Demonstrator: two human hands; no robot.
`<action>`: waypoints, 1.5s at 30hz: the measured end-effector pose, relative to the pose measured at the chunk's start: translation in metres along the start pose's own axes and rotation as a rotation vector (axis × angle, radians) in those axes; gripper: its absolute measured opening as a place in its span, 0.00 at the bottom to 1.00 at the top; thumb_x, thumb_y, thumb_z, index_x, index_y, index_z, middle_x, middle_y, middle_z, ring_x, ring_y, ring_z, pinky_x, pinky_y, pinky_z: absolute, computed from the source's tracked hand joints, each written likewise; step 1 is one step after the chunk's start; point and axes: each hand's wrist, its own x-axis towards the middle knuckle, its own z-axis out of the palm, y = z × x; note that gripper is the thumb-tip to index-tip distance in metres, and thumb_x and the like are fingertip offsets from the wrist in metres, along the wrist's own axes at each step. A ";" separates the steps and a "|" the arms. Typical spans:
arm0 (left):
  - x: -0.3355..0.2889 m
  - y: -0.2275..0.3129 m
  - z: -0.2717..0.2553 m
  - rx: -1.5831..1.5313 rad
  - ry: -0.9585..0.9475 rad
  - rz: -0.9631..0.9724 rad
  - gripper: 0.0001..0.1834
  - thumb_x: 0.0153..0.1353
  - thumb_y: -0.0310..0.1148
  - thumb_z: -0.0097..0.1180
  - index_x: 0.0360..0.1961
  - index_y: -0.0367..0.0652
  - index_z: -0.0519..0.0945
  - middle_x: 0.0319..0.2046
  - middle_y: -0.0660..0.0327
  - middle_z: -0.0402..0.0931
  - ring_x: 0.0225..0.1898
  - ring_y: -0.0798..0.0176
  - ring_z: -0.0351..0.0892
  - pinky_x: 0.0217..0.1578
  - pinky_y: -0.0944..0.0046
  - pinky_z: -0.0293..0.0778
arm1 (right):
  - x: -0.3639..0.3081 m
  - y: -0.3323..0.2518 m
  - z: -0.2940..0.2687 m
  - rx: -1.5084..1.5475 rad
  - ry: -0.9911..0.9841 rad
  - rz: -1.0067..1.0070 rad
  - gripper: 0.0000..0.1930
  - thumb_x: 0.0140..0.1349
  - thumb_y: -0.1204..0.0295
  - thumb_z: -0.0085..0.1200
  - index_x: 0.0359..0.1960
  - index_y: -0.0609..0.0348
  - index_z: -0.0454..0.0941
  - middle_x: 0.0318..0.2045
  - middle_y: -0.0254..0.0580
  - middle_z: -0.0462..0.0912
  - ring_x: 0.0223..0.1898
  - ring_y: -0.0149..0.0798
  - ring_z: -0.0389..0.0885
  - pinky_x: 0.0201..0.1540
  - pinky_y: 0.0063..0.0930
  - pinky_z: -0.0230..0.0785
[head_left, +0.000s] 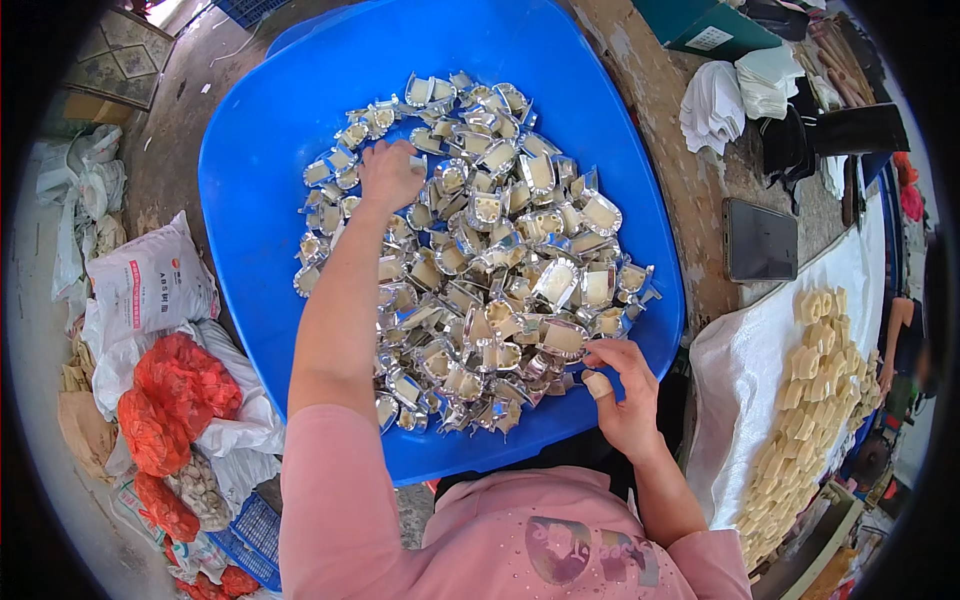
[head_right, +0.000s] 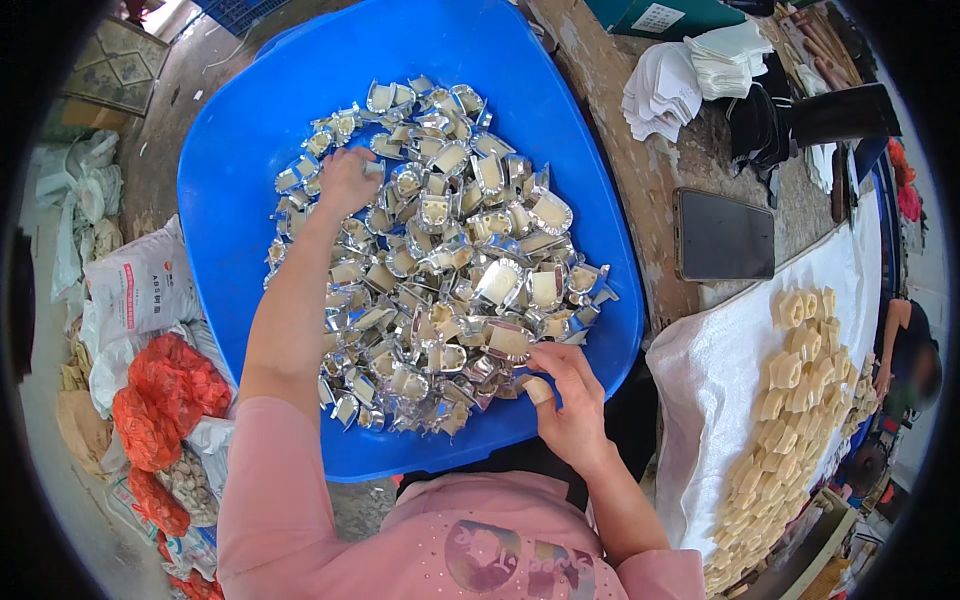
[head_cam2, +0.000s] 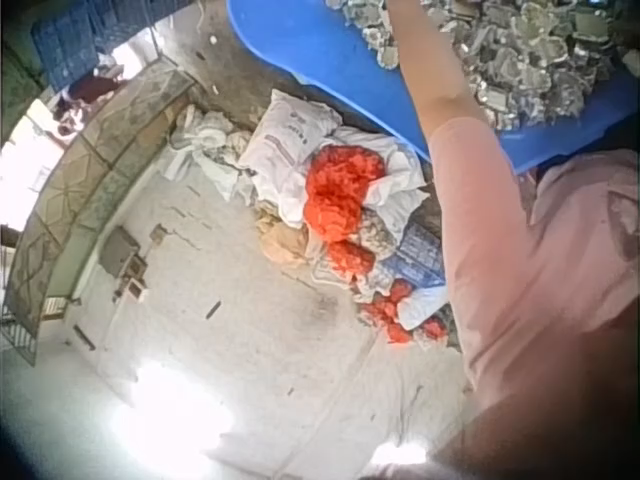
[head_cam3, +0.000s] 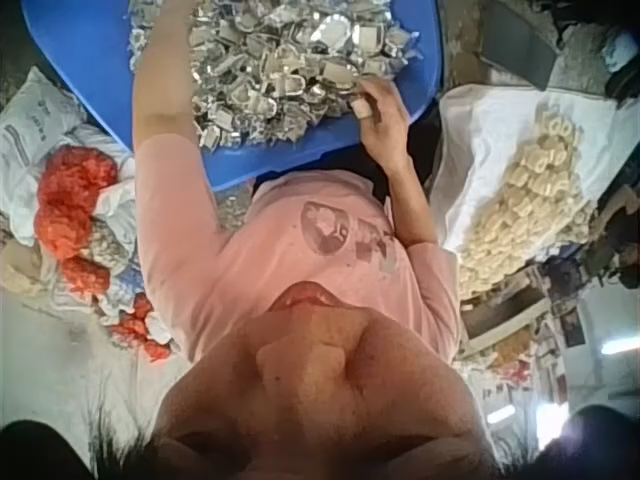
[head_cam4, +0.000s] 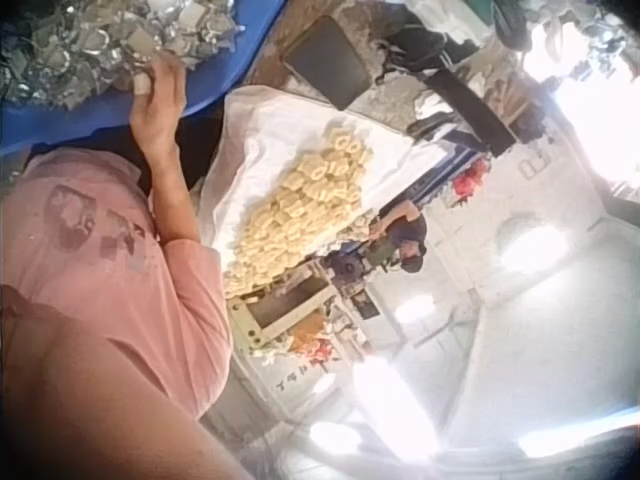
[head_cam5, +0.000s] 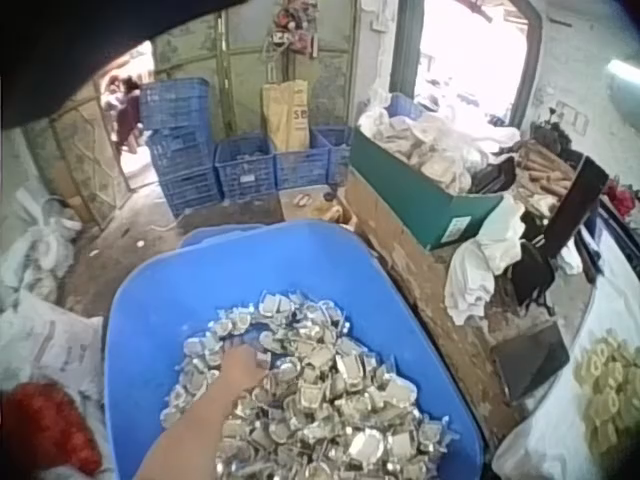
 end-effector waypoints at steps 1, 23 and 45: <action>-0.002 -0.004 -0.005 0.003 0.000 -0.003 0.16 0.52 0.37 0.58 0.43 0.47 0.81 0.44 0.52 0.75 0.51 0.50 0.69 0.55 0.48 0.59 | 0.000 0.000 0.000 -0.007 -0.003 -0.016 0.21 0.51 0.86 0.57 0.48 0.58 0.72 0.43 0.51 0.77 0.36 0.43 0.80 0.39 0.32 0.74; -0.207 0.051 -0.080 -0.501 0.315 0.608 0.17 0.41 0.15 0.60 0.33 0.46 0.83 0.37 0.61 0.70 0.39 0.56 0.69 0.37 0.60 0.69 | 0.042 -0.038 0.029 0.042 0.029 -0.254 0.23 0.45 0.88 0.56 0.46 0.60 0.74 0.43 0.49 0.77 0.40 0.49 0.78 0.44 0.35 0.72; -0.254 0.093 -0.048 -1.171 0.119 0.351 0.23 0.49 0.10 0.53 0.47 0.38 0.73 0.48 0.53 0.69 0.43 0.65 0.73 0.40 0.68 0.68 | 0.013 -0.015 0.020 0.184 0.082 -0.349 0.19 0.43 0.91 0.56 0.39 0.63 0.75 0.45 0.49 0.78 0.44 0.50 0.78 0.45 0.37 0.73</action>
